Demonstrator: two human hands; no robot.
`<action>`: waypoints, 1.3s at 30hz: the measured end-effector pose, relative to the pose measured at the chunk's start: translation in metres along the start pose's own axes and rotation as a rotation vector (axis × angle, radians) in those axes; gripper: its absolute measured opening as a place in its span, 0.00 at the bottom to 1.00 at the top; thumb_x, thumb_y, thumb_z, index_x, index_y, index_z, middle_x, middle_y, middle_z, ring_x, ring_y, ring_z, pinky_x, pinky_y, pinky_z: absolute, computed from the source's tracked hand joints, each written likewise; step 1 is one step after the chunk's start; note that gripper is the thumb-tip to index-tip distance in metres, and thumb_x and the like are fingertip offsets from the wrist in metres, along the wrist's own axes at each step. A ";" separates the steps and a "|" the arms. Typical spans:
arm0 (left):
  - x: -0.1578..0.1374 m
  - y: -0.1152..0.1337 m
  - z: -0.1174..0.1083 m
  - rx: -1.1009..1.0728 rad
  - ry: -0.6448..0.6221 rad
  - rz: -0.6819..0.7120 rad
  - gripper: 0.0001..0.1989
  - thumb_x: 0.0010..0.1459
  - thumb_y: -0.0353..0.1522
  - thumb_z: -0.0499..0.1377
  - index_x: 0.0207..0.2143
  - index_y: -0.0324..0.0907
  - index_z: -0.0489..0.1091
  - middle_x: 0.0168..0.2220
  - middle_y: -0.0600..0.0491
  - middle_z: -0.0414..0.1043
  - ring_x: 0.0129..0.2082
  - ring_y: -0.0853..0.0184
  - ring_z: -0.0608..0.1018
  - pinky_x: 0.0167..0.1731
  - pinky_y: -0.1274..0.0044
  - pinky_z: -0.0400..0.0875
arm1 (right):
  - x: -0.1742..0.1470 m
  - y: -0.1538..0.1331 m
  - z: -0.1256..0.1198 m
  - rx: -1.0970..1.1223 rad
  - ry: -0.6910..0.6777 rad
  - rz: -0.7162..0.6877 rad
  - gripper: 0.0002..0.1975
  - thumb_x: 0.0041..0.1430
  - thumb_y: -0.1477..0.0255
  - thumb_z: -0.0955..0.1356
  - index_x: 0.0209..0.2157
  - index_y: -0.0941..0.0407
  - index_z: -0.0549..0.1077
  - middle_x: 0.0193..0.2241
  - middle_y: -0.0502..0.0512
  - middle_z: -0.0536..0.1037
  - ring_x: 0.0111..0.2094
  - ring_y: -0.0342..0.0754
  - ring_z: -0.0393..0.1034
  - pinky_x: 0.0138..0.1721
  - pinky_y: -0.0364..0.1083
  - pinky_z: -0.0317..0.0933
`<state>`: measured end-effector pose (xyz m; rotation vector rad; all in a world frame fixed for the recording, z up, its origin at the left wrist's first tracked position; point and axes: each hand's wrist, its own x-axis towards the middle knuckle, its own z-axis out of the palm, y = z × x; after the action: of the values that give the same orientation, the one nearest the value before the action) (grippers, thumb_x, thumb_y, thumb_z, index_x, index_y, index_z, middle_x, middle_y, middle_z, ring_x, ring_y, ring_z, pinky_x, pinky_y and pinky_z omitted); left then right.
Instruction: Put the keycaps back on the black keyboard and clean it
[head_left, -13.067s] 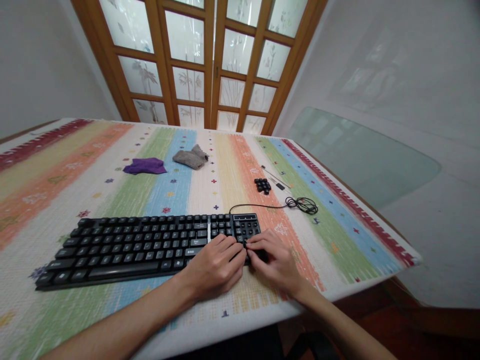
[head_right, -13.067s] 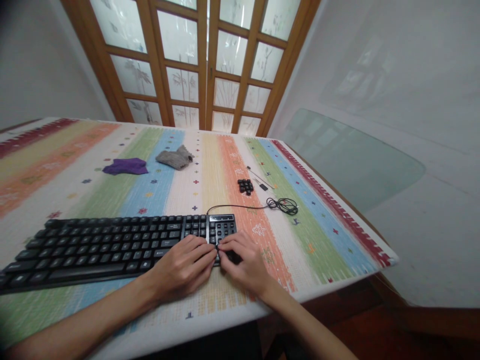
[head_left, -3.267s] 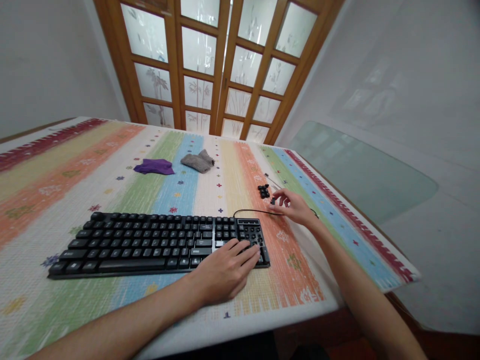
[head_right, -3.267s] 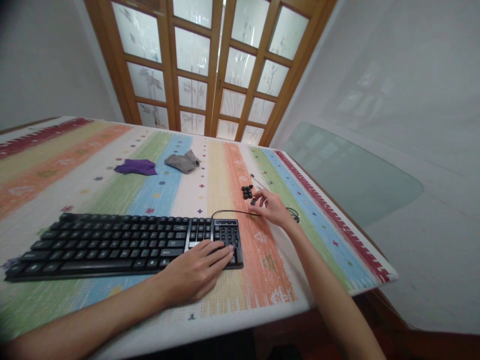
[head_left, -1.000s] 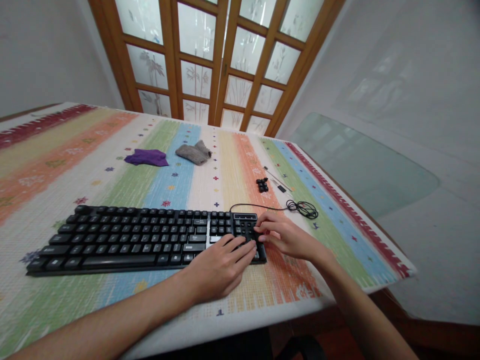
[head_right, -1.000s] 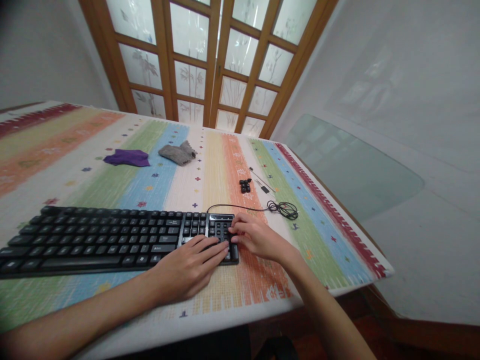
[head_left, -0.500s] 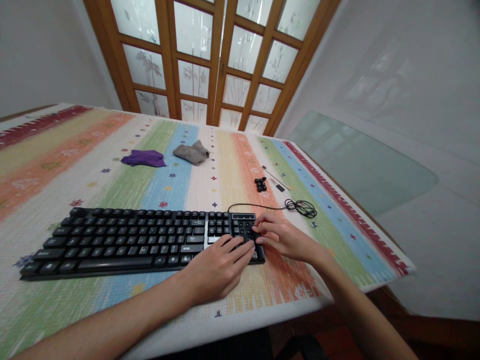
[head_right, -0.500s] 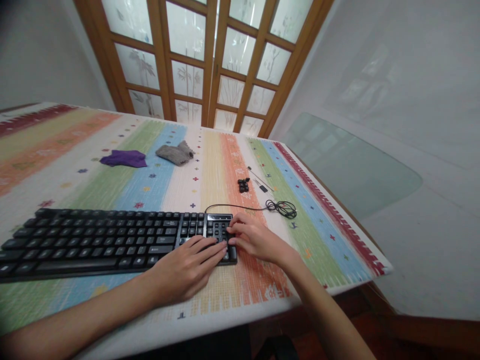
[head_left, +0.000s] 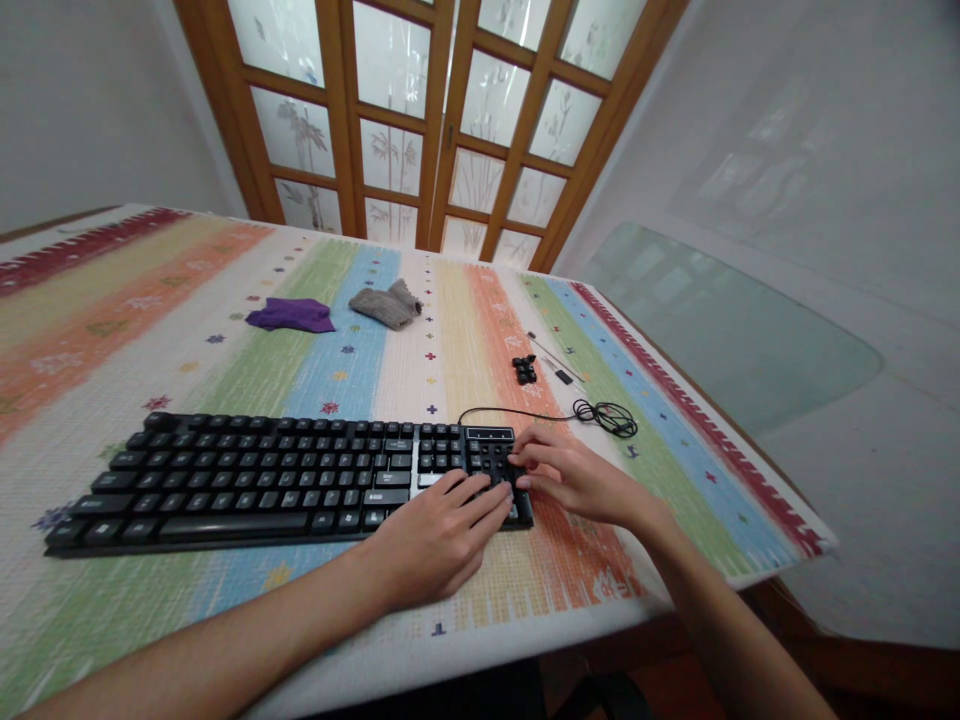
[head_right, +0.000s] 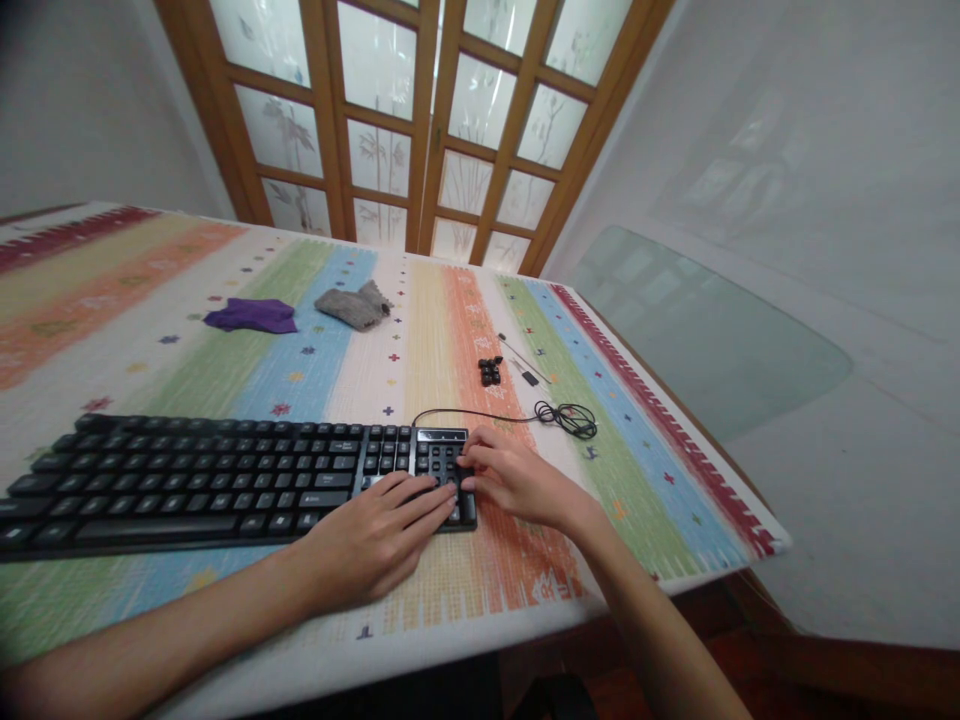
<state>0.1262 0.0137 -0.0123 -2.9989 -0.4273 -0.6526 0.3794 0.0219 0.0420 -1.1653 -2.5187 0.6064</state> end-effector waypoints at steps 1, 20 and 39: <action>0.000 0.000 0.000 0.000 -0.003 -0.001 0.24 0.65 0.32 0.56 0.61 0.32 0.64 0.61 0.42 0.68 0.58 0.54 0.70 0.56 0.63 0.64 | 0.000 0.000 0.000 -0.002 -0.003 -0.003 0.02 0.67 0.77 0.68 0.40 0.57 0.73 0.42 0.59 0.73 0.44 0.51 0.70 0.46 0.50 0.68; 0.000 0.000 0.001 0.007 0.024 0.004 0.24 0.64 0.31 0.58 0.61 0.32 0.64 0.61 0.42 0.69 0.57 0.54 0.71 0.56 0.63 0.63 | -0.002 0.022 0.012 0.226 0.116 -0.021 0.08 0.66 0.66 0.71 0.41 0.57 0.75 0.41 0.57 0.72 0.44 0.50 0.70 0.45 0.50 0.68; 0.000 0.001 0.002 0.004 0.019 -0.009 0.24 0.64 0.31 0.58 0.61 0.33 0.64 0.60 0.41 0.69 0.57 0.54 0.71 0.56 0.63 0.63 | 0.002 0.017 0.002 0.124 0.045 -0.022 0.06 0.64 0.70 0.73 0.42 0.57 0.79 0.41 0.57 0.74 0.43 0.50 0.72 0.46 0.50 0.69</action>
<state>0.1269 0.0131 -0.0141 -2.9861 -0.4403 -0.6799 0.3880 0.0330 0.0319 -1.0932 -2.4157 0.7119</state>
